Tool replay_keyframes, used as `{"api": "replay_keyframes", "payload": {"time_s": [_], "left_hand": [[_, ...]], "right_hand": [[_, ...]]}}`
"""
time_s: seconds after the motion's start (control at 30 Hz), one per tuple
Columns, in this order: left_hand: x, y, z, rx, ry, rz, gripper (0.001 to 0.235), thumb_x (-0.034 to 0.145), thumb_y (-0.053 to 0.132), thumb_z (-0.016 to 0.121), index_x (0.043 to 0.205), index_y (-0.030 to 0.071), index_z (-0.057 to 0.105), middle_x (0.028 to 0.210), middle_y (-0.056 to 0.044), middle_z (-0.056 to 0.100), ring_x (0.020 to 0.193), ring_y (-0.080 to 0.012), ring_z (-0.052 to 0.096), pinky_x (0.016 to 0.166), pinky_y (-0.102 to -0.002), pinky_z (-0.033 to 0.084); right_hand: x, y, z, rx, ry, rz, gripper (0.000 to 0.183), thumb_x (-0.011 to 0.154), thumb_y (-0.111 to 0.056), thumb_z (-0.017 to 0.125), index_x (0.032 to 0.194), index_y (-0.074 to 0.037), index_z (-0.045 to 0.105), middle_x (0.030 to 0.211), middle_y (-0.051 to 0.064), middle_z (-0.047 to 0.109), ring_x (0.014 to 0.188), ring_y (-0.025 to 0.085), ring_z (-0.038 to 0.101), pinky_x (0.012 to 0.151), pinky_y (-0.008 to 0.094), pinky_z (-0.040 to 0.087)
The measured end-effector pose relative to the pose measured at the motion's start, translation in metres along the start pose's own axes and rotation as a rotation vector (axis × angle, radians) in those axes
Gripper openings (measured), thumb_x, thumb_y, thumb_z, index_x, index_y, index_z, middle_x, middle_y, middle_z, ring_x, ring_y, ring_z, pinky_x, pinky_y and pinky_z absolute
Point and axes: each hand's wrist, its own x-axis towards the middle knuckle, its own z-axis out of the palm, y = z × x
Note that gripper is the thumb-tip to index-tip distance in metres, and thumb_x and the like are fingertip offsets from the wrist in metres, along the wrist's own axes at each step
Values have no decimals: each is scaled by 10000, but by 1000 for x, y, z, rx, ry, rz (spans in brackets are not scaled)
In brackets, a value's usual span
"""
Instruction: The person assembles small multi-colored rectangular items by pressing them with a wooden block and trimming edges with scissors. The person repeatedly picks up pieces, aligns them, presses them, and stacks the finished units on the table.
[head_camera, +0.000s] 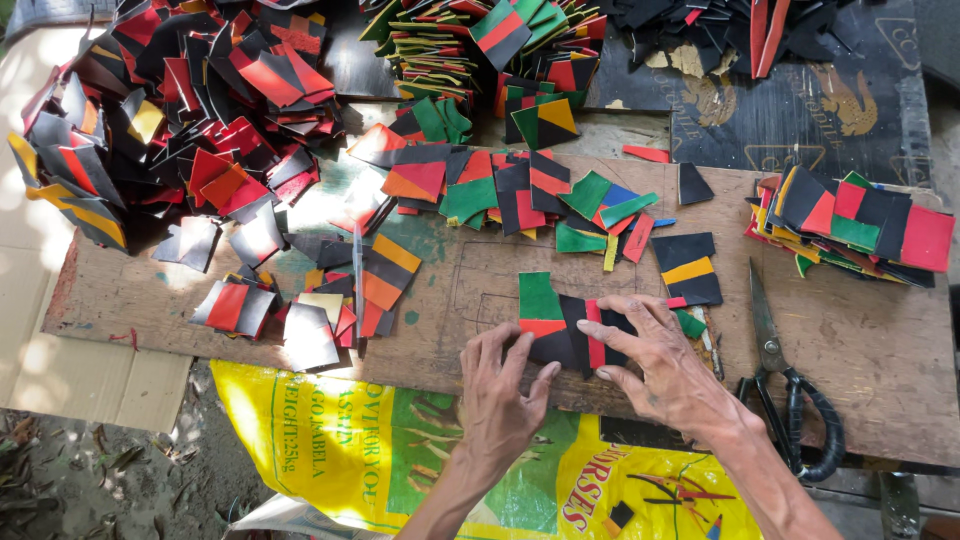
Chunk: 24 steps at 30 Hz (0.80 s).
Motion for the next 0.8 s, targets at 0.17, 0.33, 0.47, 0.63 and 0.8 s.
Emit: {"api": "replay_keyframes", "payload": {"time_s": [0.17,0.33,0.47,0.63,0.8], "left_hand": [[0,1,1,-2,9,-7,499,794,182,832,1211,-6,631,1239,-162,592,1144,-355,542,968,-473,423],[0,2,-2,-11,9,-16,509,790,183,843,1212,-10,632,1237,-163,595,1146,-352,540,975,-463,429],[0,-2,-5,-169,63,-61,469,808,154,837,1198,-27,651,1217,-162,617,1127,-325,588,946,-416,496],[-3,-7,-7,-297,206,-133,279,893,88,772,1132,-23,680,1163,-143,669,1054,-281,679,876,-362,556],[-5,-10,-4,-290,231,-120,210,912,51,744,1101,-22,688,1112,-138,680,999,-271,691,834,-341,571]], "right_hand": [[-1,0,2,15,43,-4,687,677,-154,832,1332,-147,627,1383,110,548,1288,341,475,1098,447,371],[-5,1,1,91,143,-16,731,691,-172,834,1370,-81,582,1363,129,590,1270,311,521,1088,432,397],[-28,13,-13,170,398,216,489,814,-138,785,1286,-80,672,1234,105,685,1050,218,626,953,365,509],[-72,16,-15,137,564,544,247,926,-108,720,1169,-72,753,1025,73,736,750,170,620,694,314,514],[-100,6,-8,-71,535,581,331,872,-112,743,1185,-15,698,1040,123,672,886,207,653,781,346,542]]}}
